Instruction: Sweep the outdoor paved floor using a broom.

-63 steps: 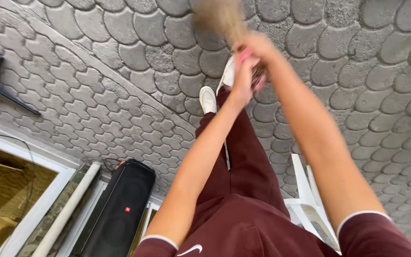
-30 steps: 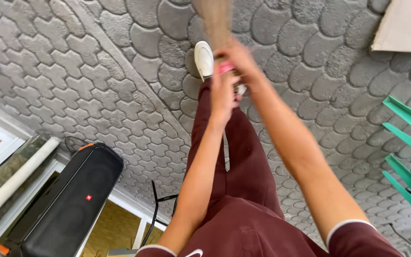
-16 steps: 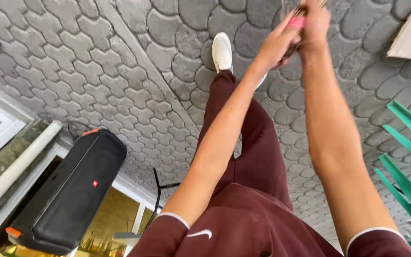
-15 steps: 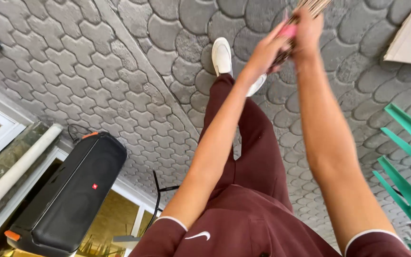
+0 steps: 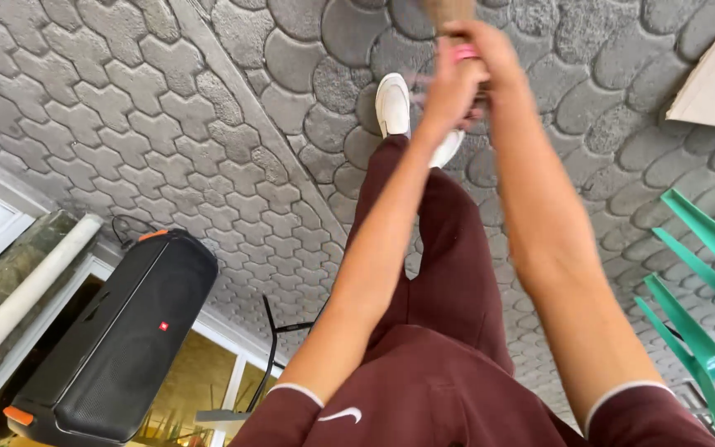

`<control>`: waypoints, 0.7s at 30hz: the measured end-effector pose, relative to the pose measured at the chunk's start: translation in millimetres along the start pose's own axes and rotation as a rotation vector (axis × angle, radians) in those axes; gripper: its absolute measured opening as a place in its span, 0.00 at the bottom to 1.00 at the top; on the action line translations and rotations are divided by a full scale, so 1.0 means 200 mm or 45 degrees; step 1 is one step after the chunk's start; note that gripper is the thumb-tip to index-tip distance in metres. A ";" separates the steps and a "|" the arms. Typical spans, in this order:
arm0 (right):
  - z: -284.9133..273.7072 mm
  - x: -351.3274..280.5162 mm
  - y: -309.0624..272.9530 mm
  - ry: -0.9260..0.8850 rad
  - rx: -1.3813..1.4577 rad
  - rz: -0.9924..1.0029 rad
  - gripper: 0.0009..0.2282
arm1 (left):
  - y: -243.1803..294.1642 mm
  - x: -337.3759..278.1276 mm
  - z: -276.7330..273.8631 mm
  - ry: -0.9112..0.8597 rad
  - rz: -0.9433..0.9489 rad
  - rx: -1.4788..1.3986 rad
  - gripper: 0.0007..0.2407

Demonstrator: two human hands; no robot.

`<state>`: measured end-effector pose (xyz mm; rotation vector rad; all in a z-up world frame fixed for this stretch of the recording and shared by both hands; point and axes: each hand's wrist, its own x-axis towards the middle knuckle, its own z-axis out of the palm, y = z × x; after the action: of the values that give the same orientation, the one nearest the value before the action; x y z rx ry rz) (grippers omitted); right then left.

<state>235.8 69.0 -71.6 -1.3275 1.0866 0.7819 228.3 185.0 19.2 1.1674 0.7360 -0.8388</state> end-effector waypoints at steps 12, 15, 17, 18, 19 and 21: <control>0.75 -0.28 -0.14 -0.311 0.493 -0.024 0.33 | 0.31 -0.41 -0.52 0.149 -0.113 -0.144 0.37; 0.82 -0.08 -0.17 -0.638 0.317 0.093 0.09 | 0.37 -0.24 -0.48 0.436 -0.052 -0.097 0.32; 0.70 0.04 -0.18 -0.439 0.207 0.129 0.10 | 0.33 -0.09 -0.40 0.274 -0.021 -0.179 0.15; 0.47 0.15 -0.14 -0.430 0.213 0.157 0.10 | 0.31 -0.01 -0.24 0.278 -0.050 -0.177 0.15; 0.24 0.25 -0.11 -0.382 0.352 0.082 0.13 | 0.31 0.07 -0.08 0.217 -0.130 0.076 0.27; -0.13 0.22 -0.27 -0.327 0.489 -0.013 0.15 | 0.29 0.23 0.22 0.139 -0.192 0.331 0.40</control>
<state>295.9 30.2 -91.2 -0.8821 0.9651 0.6736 304.3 143.3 18.1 1.4111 0.8300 -1.0250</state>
